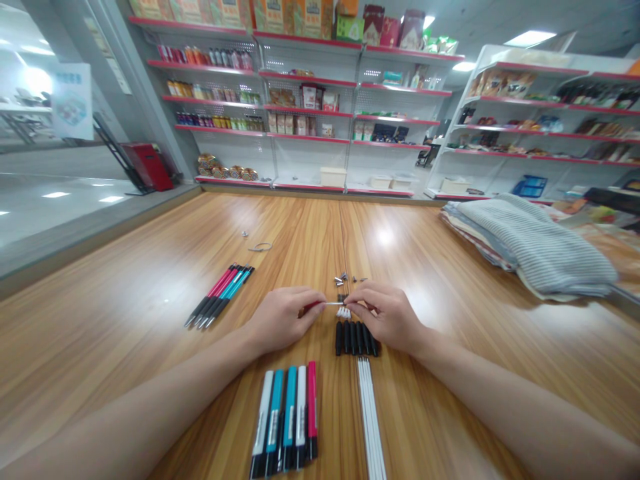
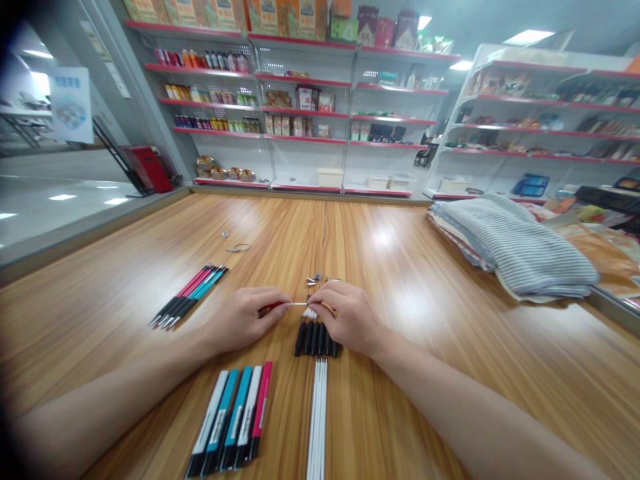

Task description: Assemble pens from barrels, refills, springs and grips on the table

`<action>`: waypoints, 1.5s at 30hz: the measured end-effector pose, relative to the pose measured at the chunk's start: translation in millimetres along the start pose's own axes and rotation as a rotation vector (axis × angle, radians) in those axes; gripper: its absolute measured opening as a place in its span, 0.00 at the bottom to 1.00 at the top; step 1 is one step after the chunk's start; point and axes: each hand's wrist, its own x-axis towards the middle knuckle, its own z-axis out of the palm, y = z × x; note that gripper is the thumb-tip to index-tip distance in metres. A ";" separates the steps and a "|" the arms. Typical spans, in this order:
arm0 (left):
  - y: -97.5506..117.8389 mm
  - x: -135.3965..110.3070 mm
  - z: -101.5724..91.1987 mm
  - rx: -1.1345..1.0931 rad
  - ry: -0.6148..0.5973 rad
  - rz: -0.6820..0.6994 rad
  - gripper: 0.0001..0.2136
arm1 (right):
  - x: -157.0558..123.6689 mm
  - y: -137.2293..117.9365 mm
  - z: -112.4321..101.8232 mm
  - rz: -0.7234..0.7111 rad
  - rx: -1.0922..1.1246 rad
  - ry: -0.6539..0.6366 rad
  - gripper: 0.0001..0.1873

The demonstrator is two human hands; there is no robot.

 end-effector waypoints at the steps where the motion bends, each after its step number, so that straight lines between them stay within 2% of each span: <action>1: 0.2 0.1 0.1 0.000 0.000 0.010 0.09 | -0.2 -0.6 1.3 -0.005 -0.005 0.004 0.06; 10: 0.0 -1.6 5.1 -0.012 0.021 0.111 0.09 | 0.3 -8.3 9.8 -0.059 -0.022 0.029 0.09; 21: 1.4 -2.0 4.2 0.068 0.004 0.127 0.11 | -0.5 -8.9 10.3 -0.038 -0.046 0.027 0.06; 23: 1.8 -1.7 3.1 0.056 0.003 0.114 0.12 | -0.3 -9.5 8.9 0.038 -0.035 0.061 0.06; 25: 2.4 -1.2 1.5 0.037 0.004 0.105 0.12 | 0.3 -6.5 6.2 0.178 -0.010 0.123 0.07; 28: 3.1 -0.5 -0.5 0.008 0.021 0.082 0.11 | 1.5 7.7 1.0 0.411 0.032 0.226 0.10; 30: 3.3 -0.2 -0.9 -0.001 0.022 0.062 0.11 | 1.9 20.5 -1.7 0.517 0.036 0.274 0.10; 34: 3.2 0.1 -0.7 -0.009 0.004 0.043 0.11 | 2.4 36.9 -2.8 0.603 -0.021 0.201 0.09; 39: 2.9 0.2 -0.6 -0.015 -0.005 0.039 0.11 | 4.0 33.8 -1.4 0.524 -0.122 0.125 0.10; 45: 1.7 0.8 0.9 -0.025 0.004 0.049 0.11 | 1.1 23.0 -1.6 0.465 0.036 0.040 0.05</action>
